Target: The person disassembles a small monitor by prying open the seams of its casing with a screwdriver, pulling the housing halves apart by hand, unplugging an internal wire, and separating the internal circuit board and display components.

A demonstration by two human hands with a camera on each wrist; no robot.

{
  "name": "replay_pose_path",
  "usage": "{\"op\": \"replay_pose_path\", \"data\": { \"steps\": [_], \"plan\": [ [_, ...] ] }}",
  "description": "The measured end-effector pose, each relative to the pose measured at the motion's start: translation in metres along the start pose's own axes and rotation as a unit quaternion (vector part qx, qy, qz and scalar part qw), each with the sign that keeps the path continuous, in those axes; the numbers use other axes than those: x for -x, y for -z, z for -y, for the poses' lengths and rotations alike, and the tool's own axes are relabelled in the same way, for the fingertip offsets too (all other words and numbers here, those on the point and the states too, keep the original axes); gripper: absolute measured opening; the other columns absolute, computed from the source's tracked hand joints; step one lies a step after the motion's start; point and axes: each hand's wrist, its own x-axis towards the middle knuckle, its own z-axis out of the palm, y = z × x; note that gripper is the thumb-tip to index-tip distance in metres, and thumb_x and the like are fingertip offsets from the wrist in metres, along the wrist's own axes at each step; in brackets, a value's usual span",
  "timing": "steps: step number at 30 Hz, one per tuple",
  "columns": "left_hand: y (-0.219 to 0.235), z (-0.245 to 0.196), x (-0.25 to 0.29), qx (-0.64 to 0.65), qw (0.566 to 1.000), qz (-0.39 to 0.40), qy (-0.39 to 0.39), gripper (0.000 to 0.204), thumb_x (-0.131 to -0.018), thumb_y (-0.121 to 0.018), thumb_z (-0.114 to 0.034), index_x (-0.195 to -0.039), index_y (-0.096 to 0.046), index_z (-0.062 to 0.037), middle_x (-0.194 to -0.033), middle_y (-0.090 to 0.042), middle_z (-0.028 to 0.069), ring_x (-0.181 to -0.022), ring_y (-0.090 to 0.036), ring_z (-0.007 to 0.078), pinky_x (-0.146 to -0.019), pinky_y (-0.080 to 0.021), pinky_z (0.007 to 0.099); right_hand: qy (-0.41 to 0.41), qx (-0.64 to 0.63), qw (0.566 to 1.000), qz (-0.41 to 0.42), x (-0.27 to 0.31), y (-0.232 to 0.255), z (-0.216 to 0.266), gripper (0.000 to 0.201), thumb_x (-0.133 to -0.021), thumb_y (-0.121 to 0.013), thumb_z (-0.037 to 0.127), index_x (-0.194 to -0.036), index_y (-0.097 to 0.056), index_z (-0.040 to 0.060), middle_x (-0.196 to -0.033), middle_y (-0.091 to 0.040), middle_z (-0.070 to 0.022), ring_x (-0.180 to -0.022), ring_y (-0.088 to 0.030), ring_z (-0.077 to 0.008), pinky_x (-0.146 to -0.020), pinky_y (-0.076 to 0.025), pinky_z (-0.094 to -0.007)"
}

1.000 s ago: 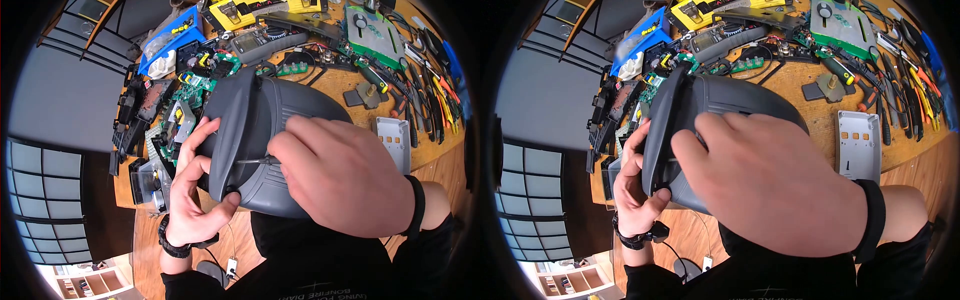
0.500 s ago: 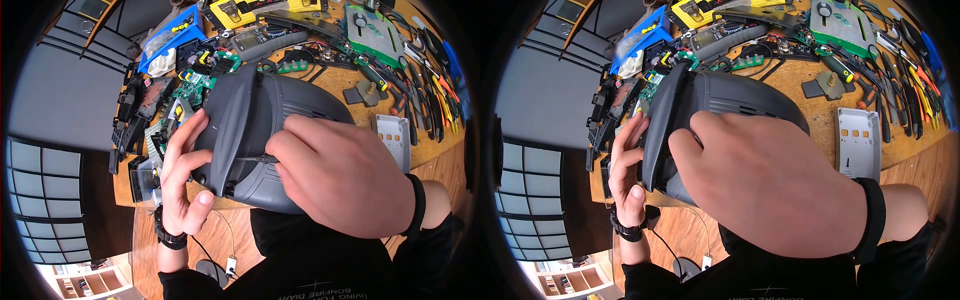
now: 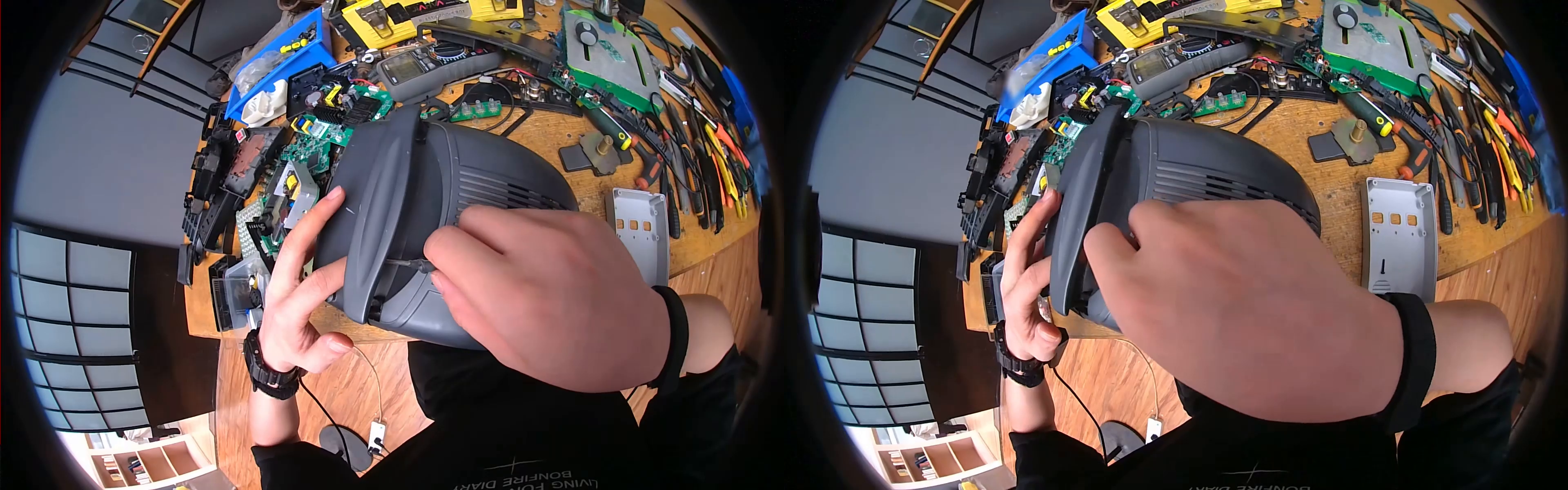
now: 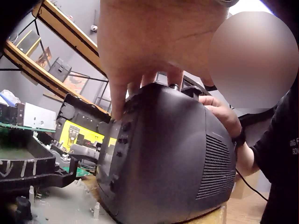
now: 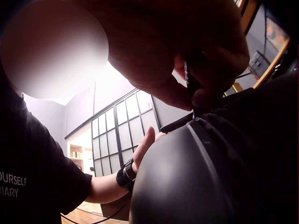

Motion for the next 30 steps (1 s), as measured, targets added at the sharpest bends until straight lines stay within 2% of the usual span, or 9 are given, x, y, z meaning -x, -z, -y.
{"op": "replay_pose_path", "data": {
  "steps": [3,7,9,13,15,18,22,24,30],
  "plan": [
    [0.0,0.0,0.001,-0.012,1.0,0.006,-0.003,0.081,-0.087,-0.052,-0.07,-0.119,-0.062,0.0032,-0.145,-0.038,0.0364,-0.133,-0.043,0.0491,-0.11,-0.032,0.0522,-0.05,-0.023,0.998,0.016,0.001,-0.002,0.004,0.021,-0.083,-0.069,0.01,-0.096,-0.054,0.0037,-0.08,-0.059,-0.0098,-0.062,-0.061,-0.0273,-0.052,-0.047,-0.0379],
    [-0.003,-0.002,-0.001,0.009,0.999,-0.016,0.026,0.085,-0.087,-0.053,-0.071,-0.125,-0.055,0.0047,-0.143,-0.041,0.035,-0.133,-0.043,0.0491,-0.11,-0.032,0.0527,-0.061,-0.036,0.997,0.012,0.001,-0.002,0.003,0.028,-0.083,-0.071,0.014,-0.101,-0.052,0.0031,-0.085,-0.062,-0.0117,-0.068,-0.063,-0.03,-0.056,-0.049,-0.0378],
    [-0.002,-0.001,-0.001,-0.013,1.0,-0.001,0.008,0.086,-0.087,-0.053,-0.071,-0.127,-0.053,0.0053,-0.141,-0.044,0.0337,-0.133,-0.043,0.049,-0.11,-0.032,0.0542,0.018,-0.029,0.996,-0.087,0.003,-0.009,-0.003,0.03,-0.085,-0.07,0.017,-0.104,-0.051,0.0025,-0.084,-0.062,-0.0128,-0.074,-0.064,-0.0329,-0.062,-0.05,-0.0373],
    [-0.005,0.0,-0.002,0.005,1.0,-0.011,0.0,0.084,-0.087,-0.052,-0.07,-0.126,-0.053,0.0048,-0.141,-0.045,0.0332,-0.134,-0.042,0.0493,-0.111,-0.031,0.0558,0.02,-0.101,0.99,-0.098,0.006,-0.007,-0.011,0.033,-0.084,-0.071,0.015,-0.106,-0.051,0.0019,-0.087,-0.063,-0.0135,-0.077,-0.065,-0.0339,-0.066,-0.051,-0.0366],
    [-0.005,-0.001,-0.002,0.007,1.0,-0.015,0.01,0.083,-0.088,-0.051,-0.069,-0.125,-0.053,0.0047,-0.14,-0.046,0.0329,-0.134,-0.042,0.0494,-0.111,-0.03,0.0565,-0.031,-0.1,0.994,-0.01,0.007,0.0,-0.005,0.035,-0.082,-0.073,0.011,-0.107,-0.051,0.0024,-0.089,-0.064,-0.013,-0.077,-0.066,-0.0322,-0.065,-0.051,-0.0369],
    [-0.006,0.001,0.0,0.008,1.0,-0.019,0.008,0.081,-0.089,-0.051,-0.068,-0.125,-0.053,0.0047,-0.14,-0.046,0.0328,-0.134,-0.042,0.0493,-0.111,-0.03,0.0562,-0.078,-0.091,0.992,0.036,0.003,-0.002,-0.002,0.037,-0.08,-0.075,0.011,-0.107,-0.051,0.0035,-0.089,-0.064,-0.0116,-0.075,-0.066,-0.0307,-0.065,-0.051,-0.0361],
    [-0.007,-0.001,-0.001,0.013,1.0,-0.023,0.015,0.081,-0.089,-0.05,-0.068,-0.124,-0.054,0.0049,-0.139,-0.047,0.0326,-0.134,-0.042,0.0491,-0.111,-0.03,0.0559,-0.028,-0.112,0.993,-0.019,0.002,-0.004,-0.007,0.036,-0.079,-0.075,0.008,-0.107,-0.052,0.0034,-0.093,-0.063,-0.0126,-0.077,-0.065,-0.0296,-0.066,-0.051,-0.036],
    [-0.007,0.0,-0.001,0.012,0.999,-0.026,0.014,0.08,-0.09,-0.05,-0.068,-0.123,-0.054,0.0049,-0.139,-0.048,0.0325,-0.133,-0.043,0.0488,-0.111,-0.031,0.0555,0.031,-0.106,0.989,-0.102,0.002,-0.009,-0.01,0.039,-0.076,-0.076,0.003,-0.106,-0.052,0.0022,-0.097,-0.059,-0.0136,-0.08,-0.064,-0.0303,-0.067,-0.051,-0.0369],
    [-0.008,-0.002,-0.001,0.02,0.999,-0.035,0.022,0.076,-0.092,-0.049,-0.065,-0.123,-0.055,0.0045,-0.138,-0.048,0.0324,-0.133,-0.043,0.0484,-0.111,-0.031,0.0553,0.021,-0.099,0.992,-0.069,0.003,-0.005,-0.008,0.035,-0.074,-0.073,-0.001,-0.103,-0.053,0.0004,-0.096,-0.051,-0.0136,-0.081,-0.06,-0.0325,-0.068,-0.049,-0.0379]
  ]
}}
